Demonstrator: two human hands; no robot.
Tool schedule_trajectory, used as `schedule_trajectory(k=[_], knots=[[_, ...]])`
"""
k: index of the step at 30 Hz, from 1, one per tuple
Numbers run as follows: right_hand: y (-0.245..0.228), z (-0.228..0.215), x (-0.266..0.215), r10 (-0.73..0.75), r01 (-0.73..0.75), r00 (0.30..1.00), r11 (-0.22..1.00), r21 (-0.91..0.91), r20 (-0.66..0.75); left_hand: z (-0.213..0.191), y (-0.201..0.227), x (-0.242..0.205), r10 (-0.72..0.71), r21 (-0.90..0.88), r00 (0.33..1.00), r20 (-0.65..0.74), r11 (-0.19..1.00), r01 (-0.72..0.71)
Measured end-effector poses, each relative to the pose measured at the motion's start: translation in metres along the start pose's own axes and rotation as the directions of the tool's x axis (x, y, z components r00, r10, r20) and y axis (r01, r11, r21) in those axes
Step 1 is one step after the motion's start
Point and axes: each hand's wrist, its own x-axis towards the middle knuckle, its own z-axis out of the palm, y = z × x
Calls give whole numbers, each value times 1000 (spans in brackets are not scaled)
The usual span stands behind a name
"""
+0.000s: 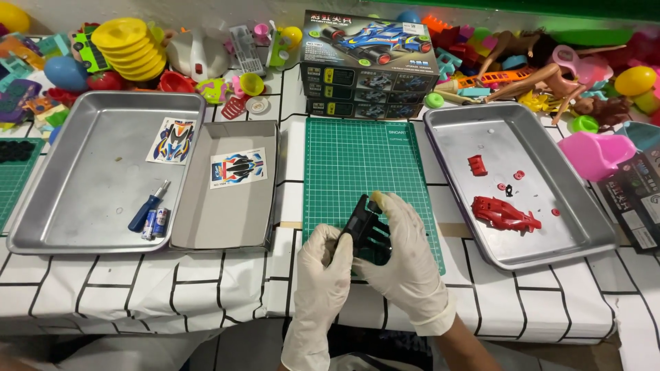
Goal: The person assembles a red toy car on a green cutting mat. They insert a battery into the black chassis, attach the red body shell, and then install four red wheels onto the vehicle.
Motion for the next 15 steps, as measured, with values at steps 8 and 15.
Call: schedule_trajectory(k=[8,15], knots=[[0,9,-2,162,-156,986,981,-113,47,0,-12,-5,207,22,978,6,978,-207],[10,13,0,43,-53,997,982,-182,-57,0,-11,-3,248,48,969,19,967,-249]])
